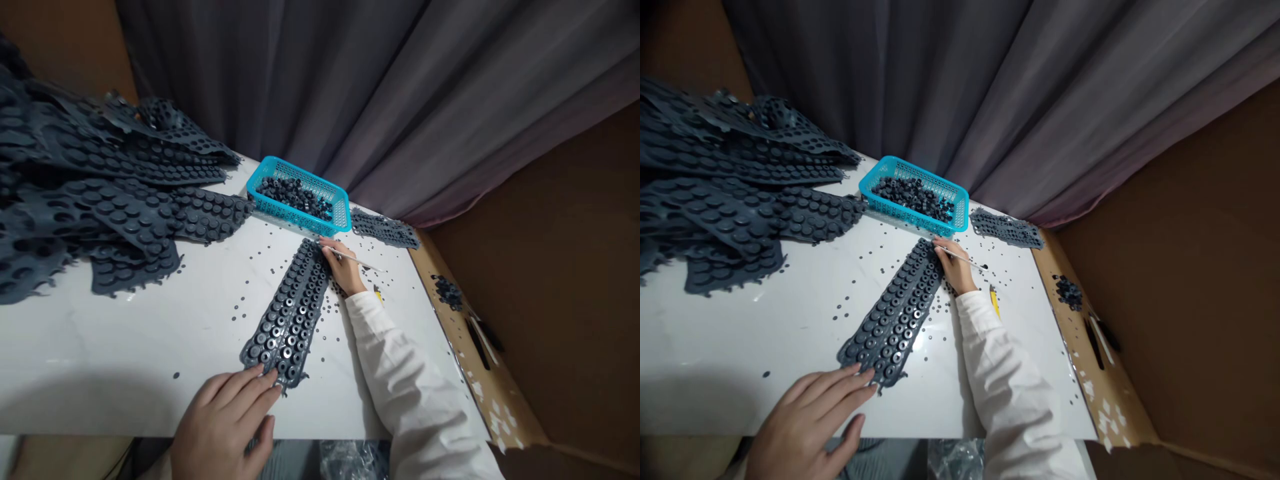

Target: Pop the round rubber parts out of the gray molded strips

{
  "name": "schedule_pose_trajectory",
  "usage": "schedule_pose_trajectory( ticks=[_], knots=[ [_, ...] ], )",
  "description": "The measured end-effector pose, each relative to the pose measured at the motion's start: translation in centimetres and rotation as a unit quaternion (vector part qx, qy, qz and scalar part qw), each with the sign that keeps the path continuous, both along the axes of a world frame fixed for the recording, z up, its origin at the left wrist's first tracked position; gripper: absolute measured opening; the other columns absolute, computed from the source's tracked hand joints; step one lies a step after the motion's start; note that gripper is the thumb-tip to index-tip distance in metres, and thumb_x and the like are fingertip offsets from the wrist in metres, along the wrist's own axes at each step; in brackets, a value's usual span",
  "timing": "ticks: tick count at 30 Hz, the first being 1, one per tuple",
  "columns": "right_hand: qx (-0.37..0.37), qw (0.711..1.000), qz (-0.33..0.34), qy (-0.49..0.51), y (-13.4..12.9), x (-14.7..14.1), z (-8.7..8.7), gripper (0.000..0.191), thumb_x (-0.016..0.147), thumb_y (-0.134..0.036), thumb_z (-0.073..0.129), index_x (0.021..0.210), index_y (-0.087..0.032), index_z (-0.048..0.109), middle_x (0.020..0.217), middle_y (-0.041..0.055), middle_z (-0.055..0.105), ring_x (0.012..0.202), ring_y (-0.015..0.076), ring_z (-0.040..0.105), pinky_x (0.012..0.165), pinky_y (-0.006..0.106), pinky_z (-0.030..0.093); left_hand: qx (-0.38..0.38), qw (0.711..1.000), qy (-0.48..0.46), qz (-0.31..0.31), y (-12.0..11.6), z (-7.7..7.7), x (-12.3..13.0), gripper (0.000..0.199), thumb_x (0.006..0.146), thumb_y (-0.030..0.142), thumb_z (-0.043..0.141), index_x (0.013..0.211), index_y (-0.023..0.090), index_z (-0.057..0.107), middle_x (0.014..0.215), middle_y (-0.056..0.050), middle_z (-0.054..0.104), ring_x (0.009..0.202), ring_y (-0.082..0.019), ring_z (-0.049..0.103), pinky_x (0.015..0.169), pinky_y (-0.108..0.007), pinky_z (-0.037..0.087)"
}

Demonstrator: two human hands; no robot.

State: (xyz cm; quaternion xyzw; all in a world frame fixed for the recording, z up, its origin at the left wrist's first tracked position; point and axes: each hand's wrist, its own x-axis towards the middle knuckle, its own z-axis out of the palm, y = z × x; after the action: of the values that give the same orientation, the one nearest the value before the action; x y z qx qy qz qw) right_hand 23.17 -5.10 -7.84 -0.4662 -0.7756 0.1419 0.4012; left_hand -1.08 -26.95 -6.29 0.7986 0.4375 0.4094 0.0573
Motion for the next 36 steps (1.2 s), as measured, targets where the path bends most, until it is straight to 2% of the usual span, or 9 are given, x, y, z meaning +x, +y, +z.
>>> schedule_pose_trajectory(
  ticks=[3, 7, 12, 16, 19, 24, 28, 30, 36],
  knots=[
    [-0.018, 1.000, 0.018, 0.012, -0.1, -0.2, -0.2, 0.026, 0.088, -0.037, 0.050, 0.099, -0.020, 0.065, 0.109, 0.0090, 0.067, 0.107, 0.0199, 0.060, 0.096, 0.038, 0.046, -0.005, 1.000, -0.022, 0.011, -0.1, -0.1, 0.2, 0.026, 0.082, 0.015, 0.045, 0.087, 0.023, 0.070, 0.091, 0.001, 0.073, 0.086, -0.016, 0.063, 0.077, -0.030, 0.042],
    [-0.026, 0.999, 0.021, 0.006, 0.0, -0.1, -0.3, 0.026, 0.088, -0.037, 0.050, 0.100, -0.019, 0.065, 0.107, 0.0095, 0.068, 0.105, 0.0204, 0.061, 0.094, 0.037, 0.047, -0.004, 1.000, -0.004, -0.006, 0.0, 0.1, 0.0, 0.026, 0.081, 0.014, 0.046, 0.089, 0.023, 0.070, 0.091, 0.002, 0.073, 0.086, -0.016, 0.063, 0.076, -0.029, 0.042],
    [0.008, 0.997, 0.004, -0.083, 0.2, 0.2, -0.2, 0.028, 0.091, -0.037, 0.044, 0.105, -0.022, 0.064, 0.105, 0.0066, 0.069, 0.097, 0.0198, 0.064, 0.087, 0.035, 0.050, -0.004, 1.000, 0.000, -0.007, 0.0, 0.0, -0.1, 0.024, 0.081, 0.015, 0.047, 0.087, 0.023, 0.070, 0.092, 0.003, 0.072, 0.086, -0.015, 0.063, 0.077, -0.029, 0.042],
    [0.035, 0.985, 0.000, -0.168, 0.8, 0.6, -0.3, 0.032, 0.093, -0.036, 0.038, 0.107, -0.020, 0.062, 0.103, 0.0084, 0.069, 0.095, 0.0214, 0.063, 0.087, 0.036, 0.048, -0.013, 1.000, -0.015, 0.000, -0.2, -0.3, 0.0, 0.025, 0.083, 0.016, 0.046, 0.087, 0.022, 0.069, 0.093, 0.003, 0.072, 0.088, -0.016, 0.063, 0.078, -0.029, 0.040],
    [0.044, 0.981, -0.019, -0.190, 1.5, 1.0, -0.5, 0.033, 0.093, -0.035, 0.036, 0.106, -0.020, 0.062, 0.101, 0.0092, 0.069, 0.094, 0.0218, 0.063, 0.086, 0.036, 0.048, -0.021, 1.000, -0.018, -0.001, -0.3, -0.4, 0.1, 0.025, 0.083, 0.016, 0.046, 0.088, 0.023, 0.070, 0.094, 0.003, 0.072, 0.088, -0.015, 0.062, 0.079, -0.030, 0.040],
    [0.054, 0.988, -0.076, -0.124, 1.1, 1.2, -0.3, 0.031, 0.092, -0.035, 0.040, 0.105, -0.018, 0.063, 0.102, 0.0108, 0.068, 0.095, 0.0232, 0.063, 0.086, 0.039, 0.049, -0.026, 0.999, -0.030, 0.000, -0.4, -0.6, 0.2, 0.028, 0.084, 0.015, 0.046, 0.094, 0.025, 0.070, 0.094, 0.004, 0.072, 0.089, -0.016, 0.062, 0.080, -0.030, 0.039],
    [0.040, 0.997, -0.034, -0.049, -0.9, 0.0, 0.3, 0.024, 0.090, -0.032, 0.046, 0.102, -0.021, 0.064, 0.114, 0.0087, 0.065, 0.107, 0.0208, 0.060, 0.095, 0.039, 0.046, -0.041, 0.998, -0.047, 0.008, -0.7, -1.0, 0.4, 0.025, 0.084, 0.018, 0.046, 0.092, 0.024, 0.070, 0.096, 0.003, 0.072, 0.091, -0.017, 0.062, 0.081, -0.032, 0.038],
    [0.038, 0.999, -0.017, -0.031, -1.8, -0.5, 0.5, 0.022, 0.088, -0.031, 0.050, 0.100, -0.021, 0.065, 0.114, 0.0091, 0.065, 0.107, 0.0204, 0.060, 0.095, 0.039, 0.046, -0.045, 0.998, -0.052, 0.012, -0.7, -0.9, 0.4, 0.024, 0.084, 0.019, 0.046, 0.090, 0.023, 0.070, 0.096, 0.003, 0.072, 0.091, -0.017, 0.062, 0.082, -0.032, 0.038],
    [-0.001, 0.998, -0.048, 0.037, -3.1, -1.1, 1.0, 0.020, 0.084, -0.032, 0.057, 0.094, -0.020, 0.069, 0.108, 0.0108, 0.068, 0.101, 0.0223, 0.063, 0.093, 0.041, 0.048, -0.020, 1.000, -0.009, -0.008, -0.1, 0.1, -0.1, 0.025, 0.081, 0.015, 0.048, 0.090, 0.023, 0.069, 0.094, 0.005, 0.072, 0.088, -0.015, 0.062, 0.078, -0.030, 0.040]
  ],
)
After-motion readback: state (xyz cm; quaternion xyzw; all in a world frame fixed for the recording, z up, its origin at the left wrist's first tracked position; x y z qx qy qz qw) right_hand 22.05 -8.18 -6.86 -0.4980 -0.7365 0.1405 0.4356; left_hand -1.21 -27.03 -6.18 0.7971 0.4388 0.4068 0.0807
